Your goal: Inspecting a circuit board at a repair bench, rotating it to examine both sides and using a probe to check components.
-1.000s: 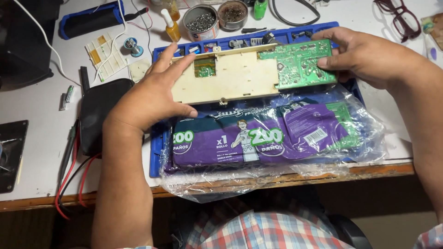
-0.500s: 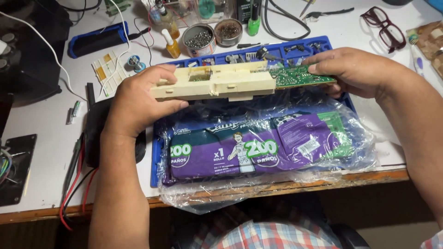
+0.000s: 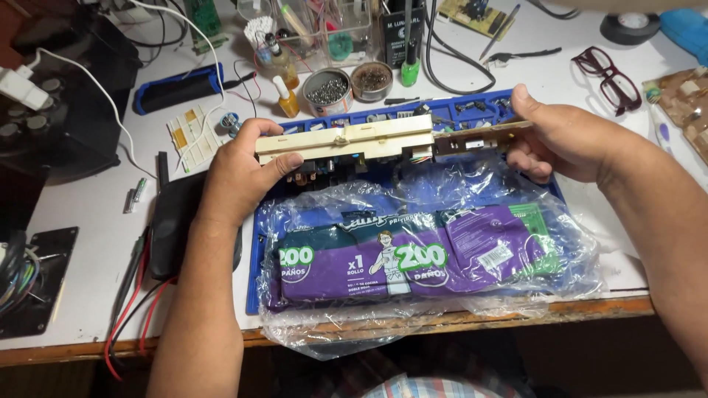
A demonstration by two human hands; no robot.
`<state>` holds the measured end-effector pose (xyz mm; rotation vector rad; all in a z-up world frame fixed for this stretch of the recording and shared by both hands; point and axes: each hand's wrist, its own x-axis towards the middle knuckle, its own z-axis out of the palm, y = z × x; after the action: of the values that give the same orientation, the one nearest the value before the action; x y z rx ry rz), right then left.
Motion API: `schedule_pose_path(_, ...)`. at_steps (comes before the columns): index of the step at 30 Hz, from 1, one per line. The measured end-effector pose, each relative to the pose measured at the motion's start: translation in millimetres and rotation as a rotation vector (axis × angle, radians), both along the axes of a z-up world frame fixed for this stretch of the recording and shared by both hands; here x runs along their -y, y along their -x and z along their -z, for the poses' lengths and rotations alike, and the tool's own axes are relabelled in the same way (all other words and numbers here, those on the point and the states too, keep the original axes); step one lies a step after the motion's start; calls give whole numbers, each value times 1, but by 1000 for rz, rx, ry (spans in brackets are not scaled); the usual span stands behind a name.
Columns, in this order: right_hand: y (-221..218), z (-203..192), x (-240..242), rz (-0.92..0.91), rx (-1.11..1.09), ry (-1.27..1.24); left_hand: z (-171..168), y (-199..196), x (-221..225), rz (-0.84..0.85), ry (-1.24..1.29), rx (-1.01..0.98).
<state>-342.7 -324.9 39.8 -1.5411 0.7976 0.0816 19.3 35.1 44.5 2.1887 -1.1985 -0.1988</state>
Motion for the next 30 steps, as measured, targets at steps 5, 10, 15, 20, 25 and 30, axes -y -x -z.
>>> schedule_pose_path(5,0,-1,-1,-14,57,-35,9,1,9,-64,11,49)
schedule_pose_path(10,-4,-3,-4,-21,112,-9,10,8,15,-153,63,-12)
schedule_pose_path(15,-3,0,-3,-26,149,15,19,2,19,-167,101,-15)
schedule_pose_path(20,-3,3,-1,22,110,43,18,4,20,-155,105,-13)
schedule_pose_path(25,5,9,15,-128,177,-83,-3,13,13,-154,38,-154)
schedule_pose_path(30,12,16,29,-153,200,-180,-22,25,6,-166,100,-444)
